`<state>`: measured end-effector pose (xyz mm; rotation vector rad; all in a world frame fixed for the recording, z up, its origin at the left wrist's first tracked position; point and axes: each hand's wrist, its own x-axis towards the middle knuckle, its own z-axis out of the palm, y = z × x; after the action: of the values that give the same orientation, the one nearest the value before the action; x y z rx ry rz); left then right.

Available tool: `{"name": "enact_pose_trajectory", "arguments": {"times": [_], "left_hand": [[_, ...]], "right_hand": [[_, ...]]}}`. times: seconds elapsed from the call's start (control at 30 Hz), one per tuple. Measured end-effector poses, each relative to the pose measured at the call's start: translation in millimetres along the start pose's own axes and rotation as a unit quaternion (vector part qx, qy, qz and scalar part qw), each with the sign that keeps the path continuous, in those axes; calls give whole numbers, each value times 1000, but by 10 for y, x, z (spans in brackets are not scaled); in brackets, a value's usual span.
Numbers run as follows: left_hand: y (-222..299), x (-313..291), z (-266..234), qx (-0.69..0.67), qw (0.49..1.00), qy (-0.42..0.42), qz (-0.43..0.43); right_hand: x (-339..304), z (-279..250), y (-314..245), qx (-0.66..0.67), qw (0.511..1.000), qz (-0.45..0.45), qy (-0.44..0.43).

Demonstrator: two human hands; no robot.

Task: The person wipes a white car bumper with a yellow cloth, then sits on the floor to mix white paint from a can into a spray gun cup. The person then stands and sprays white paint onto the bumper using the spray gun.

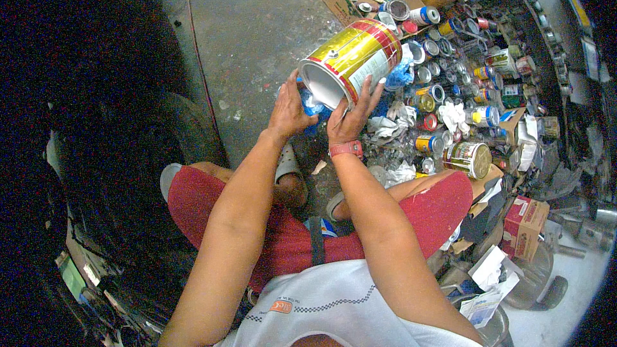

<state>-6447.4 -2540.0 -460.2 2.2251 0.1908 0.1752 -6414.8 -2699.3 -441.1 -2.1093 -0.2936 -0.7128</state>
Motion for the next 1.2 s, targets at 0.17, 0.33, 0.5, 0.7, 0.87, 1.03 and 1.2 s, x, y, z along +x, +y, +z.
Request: {"name": "enact_pose_trajectory", "arguments": {"times": [0.17, 0.33, 0.5, 0.7, 0.87, 1.03, 1.2], "left_hand": [[-6, 7, 1, -1, 1000, -8, -7], [-6, 1, -1, 10, 1000, 10, 6], [-1, 6, -3, 14, 1000, 9, 7], [-6, 8, -10, 6, 1000, 3, 10], [-6, 12, -1, 7, 1000, -5, -4], [-16, 5, 10, 11, 1000, 0, -12], [-22, 7, 9, 8, 1000, 3, -4]], "right_hand": [[-5, 1, 10, 4, 1000, -2, -4], [-10, 6, 11, 7, 1000, -10, -4], [0, 15, 6, 16, 1000, -5, -4], [12, 6, -3, 19, 1000, -9, -3], [23, 9, 0, 15, 1000, -17, -3], [22, 11, 1, 22, 1000, -21, -4], [26, 9, 5, 17, 1000, -19, -7]]}}
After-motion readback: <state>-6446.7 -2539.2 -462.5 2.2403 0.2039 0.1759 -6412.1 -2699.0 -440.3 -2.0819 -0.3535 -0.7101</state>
